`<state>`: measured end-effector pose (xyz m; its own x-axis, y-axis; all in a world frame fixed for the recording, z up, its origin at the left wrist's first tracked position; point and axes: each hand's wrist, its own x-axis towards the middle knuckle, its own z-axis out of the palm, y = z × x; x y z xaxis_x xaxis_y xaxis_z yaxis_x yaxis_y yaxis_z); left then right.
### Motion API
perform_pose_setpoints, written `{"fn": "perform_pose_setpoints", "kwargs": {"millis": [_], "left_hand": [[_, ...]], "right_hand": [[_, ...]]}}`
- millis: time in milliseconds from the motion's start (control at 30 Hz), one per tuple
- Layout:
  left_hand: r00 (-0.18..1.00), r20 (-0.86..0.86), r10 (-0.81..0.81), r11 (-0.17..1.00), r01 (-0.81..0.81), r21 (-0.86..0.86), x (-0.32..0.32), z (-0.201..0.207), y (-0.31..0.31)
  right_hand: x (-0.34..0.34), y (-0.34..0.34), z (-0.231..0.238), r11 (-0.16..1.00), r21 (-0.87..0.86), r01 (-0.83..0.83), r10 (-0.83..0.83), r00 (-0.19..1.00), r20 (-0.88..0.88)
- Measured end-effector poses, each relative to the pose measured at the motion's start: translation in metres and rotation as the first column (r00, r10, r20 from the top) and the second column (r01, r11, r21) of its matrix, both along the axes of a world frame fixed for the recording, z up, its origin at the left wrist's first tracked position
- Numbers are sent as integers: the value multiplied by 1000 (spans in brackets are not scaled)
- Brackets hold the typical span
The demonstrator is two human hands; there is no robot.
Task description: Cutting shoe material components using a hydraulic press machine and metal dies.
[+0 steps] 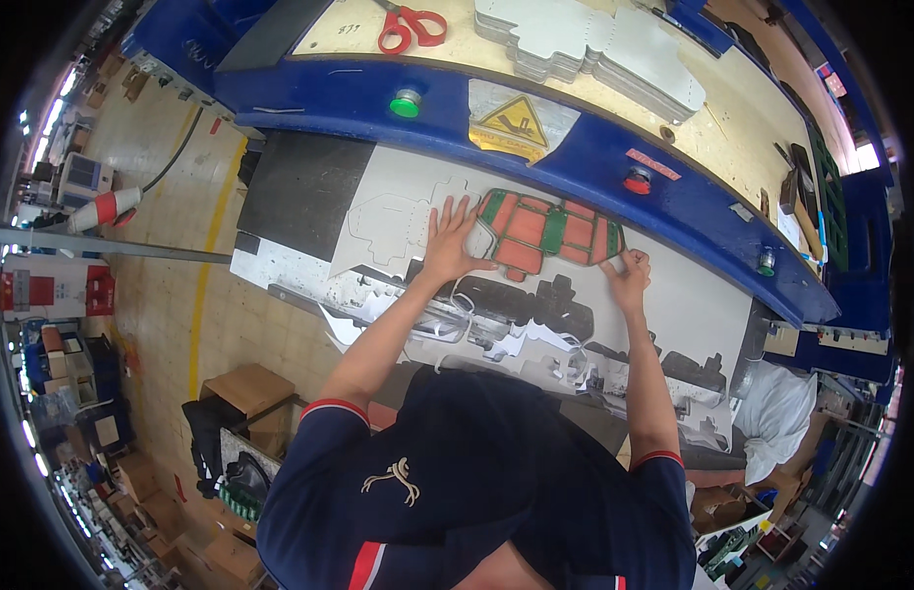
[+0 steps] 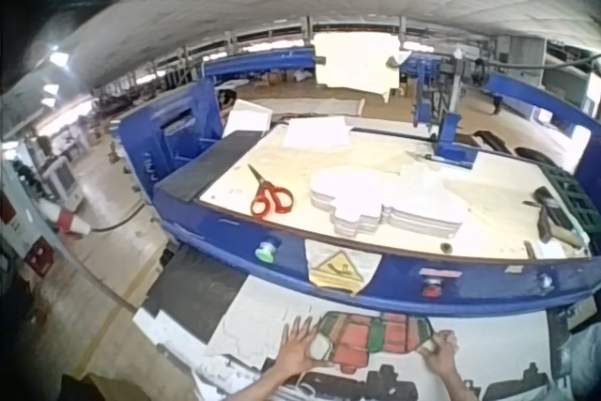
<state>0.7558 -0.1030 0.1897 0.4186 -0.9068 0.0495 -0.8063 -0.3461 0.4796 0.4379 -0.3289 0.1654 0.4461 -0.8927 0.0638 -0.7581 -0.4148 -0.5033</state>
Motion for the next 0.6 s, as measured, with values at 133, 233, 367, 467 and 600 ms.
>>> {"fn": "perform_pose_setpoints", "kwargs": {"millis": [133,233,367,467,600], "left_hand": [[1000,20,-7,999,7,-36,1,-3,1],[1000,9,-6,1000,7,-20,1,-2,1],[1000,24,3,1000,-3,-6,2,1,0],[1000,-11,-22,999,23,44,5,5,2],[997,-48,62,996,-65,-58,7,50,11]], "right_hand": [[3,2,6,1000,-3,9,-9,1000,-22],[5,4,10,1000,-24,-7,5,999,-48],[7,5,19,998,-46,-42,39,998,-57],[3,9,28,998,-7,-65,66,998,25],[-34,10,29,987,149,55,-112,904,413]]}}
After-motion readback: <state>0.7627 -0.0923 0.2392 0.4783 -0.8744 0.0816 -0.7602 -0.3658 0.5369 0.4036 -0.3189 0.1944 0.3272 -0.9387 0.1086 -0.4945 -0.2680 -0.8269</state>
